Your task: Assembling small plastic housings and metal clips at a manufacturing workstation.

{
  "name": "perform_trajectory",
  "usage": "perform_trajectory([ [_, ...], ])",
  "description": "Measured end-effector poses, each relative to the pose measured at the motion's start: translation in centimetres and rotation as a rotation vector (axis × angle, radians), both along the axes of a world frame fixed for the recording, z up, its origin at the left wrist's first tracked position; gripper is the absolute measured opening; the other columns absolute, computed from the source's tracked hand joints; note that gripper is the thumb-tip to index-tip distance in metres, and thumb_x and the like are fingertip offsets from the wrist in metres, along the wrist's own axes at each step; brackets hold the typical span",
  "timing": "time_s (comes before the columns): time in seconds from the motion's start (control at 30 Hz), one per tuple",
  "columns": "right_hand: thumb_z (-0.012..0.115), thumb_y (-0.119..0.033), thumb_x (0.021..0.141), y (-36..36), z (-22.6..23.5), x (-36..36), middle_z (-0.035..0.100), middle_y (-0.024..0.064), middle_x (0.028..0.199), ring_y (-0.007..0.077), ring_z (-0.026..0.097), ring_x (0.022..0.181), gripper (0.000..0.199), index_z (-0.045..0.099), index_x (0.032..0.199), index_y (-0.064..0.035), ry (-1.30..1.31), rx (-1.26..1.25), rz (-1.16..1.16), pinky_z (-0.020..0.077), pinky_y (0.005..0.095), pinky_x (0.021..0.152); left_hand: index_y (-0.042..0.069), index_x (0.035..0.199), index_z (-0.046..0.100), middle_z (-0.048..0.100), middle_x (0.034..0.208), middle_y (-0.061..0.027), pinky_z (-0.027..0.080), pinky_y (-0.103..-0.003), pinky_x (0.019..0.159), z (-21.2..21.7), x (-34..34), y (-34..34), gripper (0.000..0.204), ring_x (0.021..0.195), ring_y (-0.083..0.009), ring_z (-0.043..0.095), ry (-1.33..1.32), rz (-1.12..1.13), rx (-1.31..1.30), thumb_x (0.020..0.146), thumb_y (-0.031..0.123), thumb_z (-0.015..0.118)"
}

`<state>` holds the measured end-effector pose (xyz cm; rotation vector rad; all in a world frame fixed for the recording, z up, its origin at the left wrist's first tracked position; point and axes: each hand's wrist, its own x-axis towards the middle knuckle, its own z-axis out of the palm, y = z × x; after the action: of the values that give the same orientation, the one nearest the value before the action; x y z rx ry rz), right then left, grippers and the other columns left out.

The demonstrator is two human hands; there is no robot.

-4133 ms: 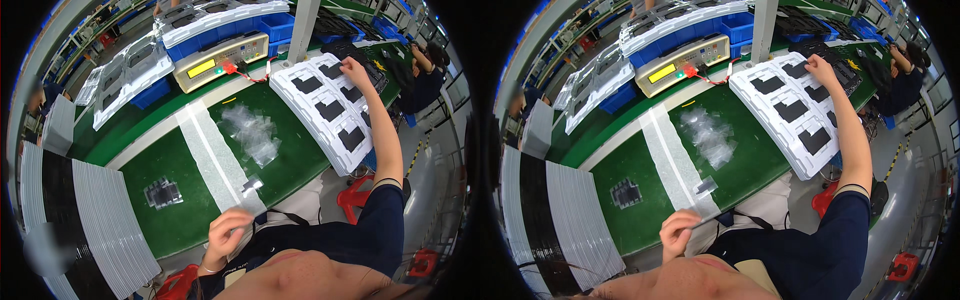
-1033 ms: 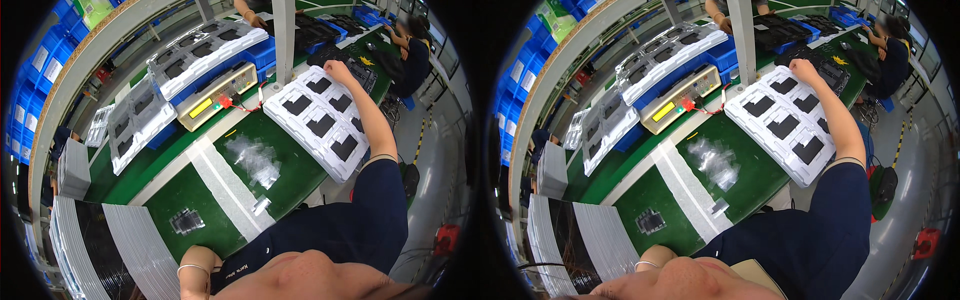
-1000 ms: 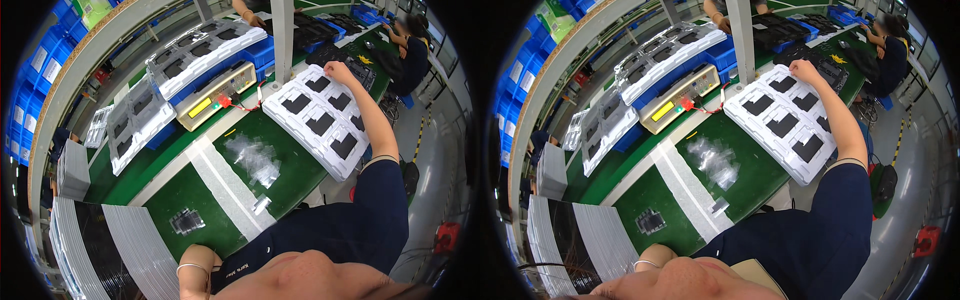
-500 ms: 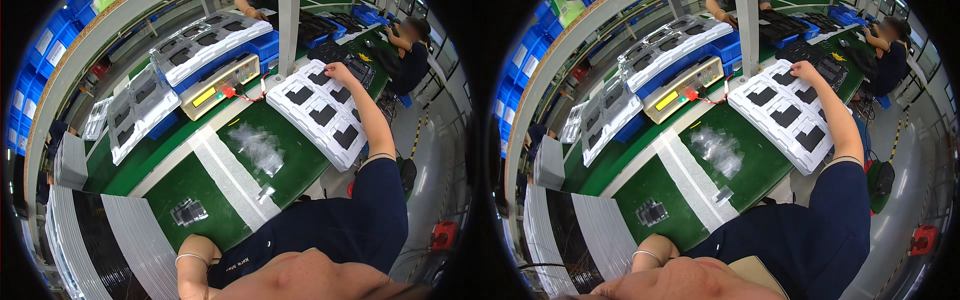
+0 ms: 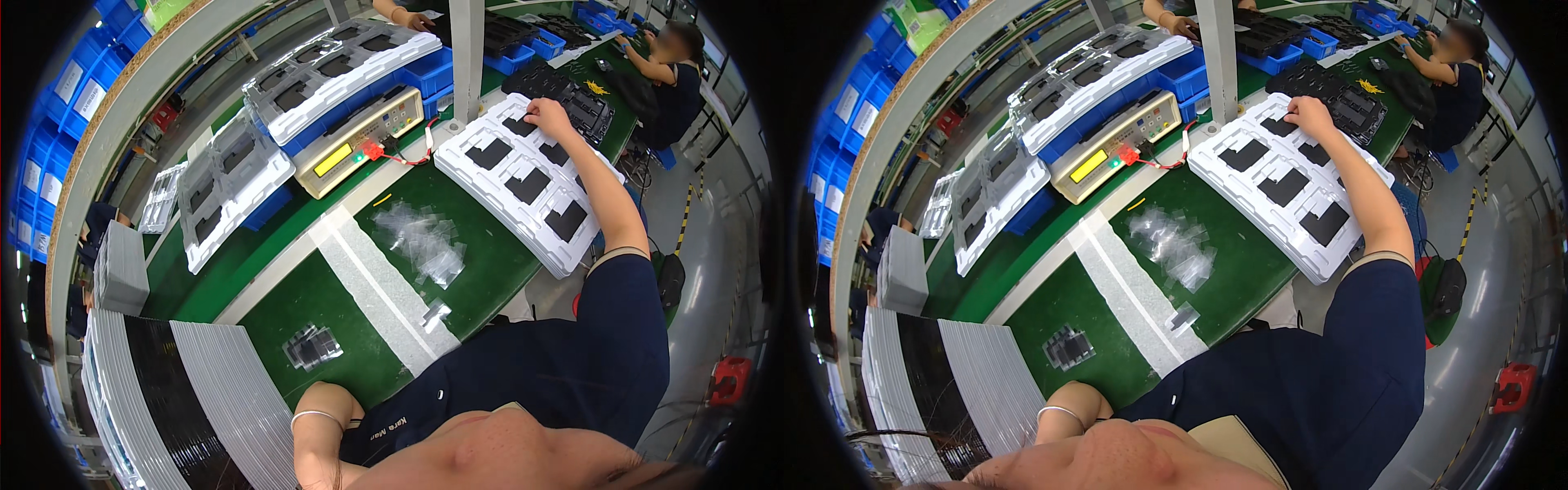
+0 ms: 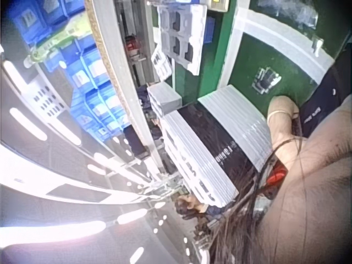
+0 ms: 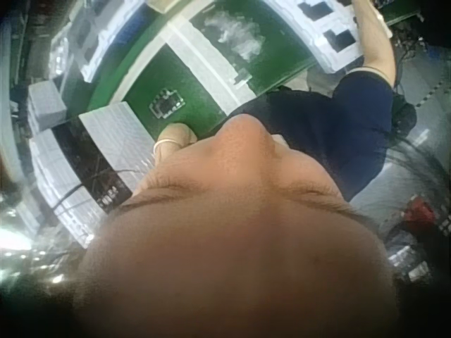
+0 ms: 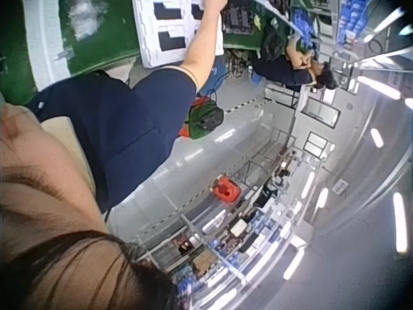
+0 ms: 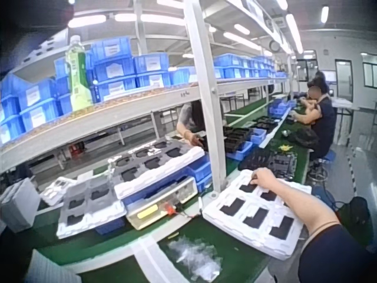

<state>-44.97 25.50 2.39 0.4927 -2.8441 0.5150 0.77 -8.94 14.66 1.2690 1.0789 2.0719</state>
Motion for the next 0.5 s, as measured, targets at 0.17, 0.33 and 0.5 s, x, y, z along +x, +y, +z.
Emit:
perform_trajectory([
  [0.17,0.063,-0.022,0.076,-1.1,-2.0,2.8,0.063,0.0091,0.087,0.0272,0.058,0.082,0.019,0.067,0.088,-0.0089,0.297,0.187,0.021,0.0476,0.0365,0.074,0.006,0.087,0.058,0.059,0.092,-0.0092,0.041,-0.043,0.080,0.3,-0.3,0.1,0.019,0.085,-0.0260,0.055,-0.003,-0.037,-0.021,0.086,0.022,0.048],
  [0.33,0.063,-0.021,0.076,-0.5,-1.8,2.9,0.059,0.0088,0.096,0.0281,0.053,0.093,0.017,0.066,0.089,-0.0103,0.301,0.048,0.005,0.0444,0.0373,0.081,0.006,0.088,0.058,0.059,0.092,-0.0089,0.041,-0.043,0.080,0.6,-0.3,0.4,0.020,0.086,-0.0258,0.054,-0.010,-0.068,-0.037,0.086,0.023,0.048],
  [0.5,0.060,-0.014,0.077,-1.7,0.2,3.4,0.059,0.0082,0.091,0.0251,0.057,0.084,0.012,0.064,0.087,-0.0076,0.179,-0.112,0.126,0.0465,0.0335,0.075,0.006,0.088,0.058,0.058,0.093,-0.0085,0.040,-0.043,0.081,0.8,-0.1,0.3,0.020,0.086,-0.0256,0.054,-0.002,-0.073,-0.051,0.087,0.024,0.048],
])
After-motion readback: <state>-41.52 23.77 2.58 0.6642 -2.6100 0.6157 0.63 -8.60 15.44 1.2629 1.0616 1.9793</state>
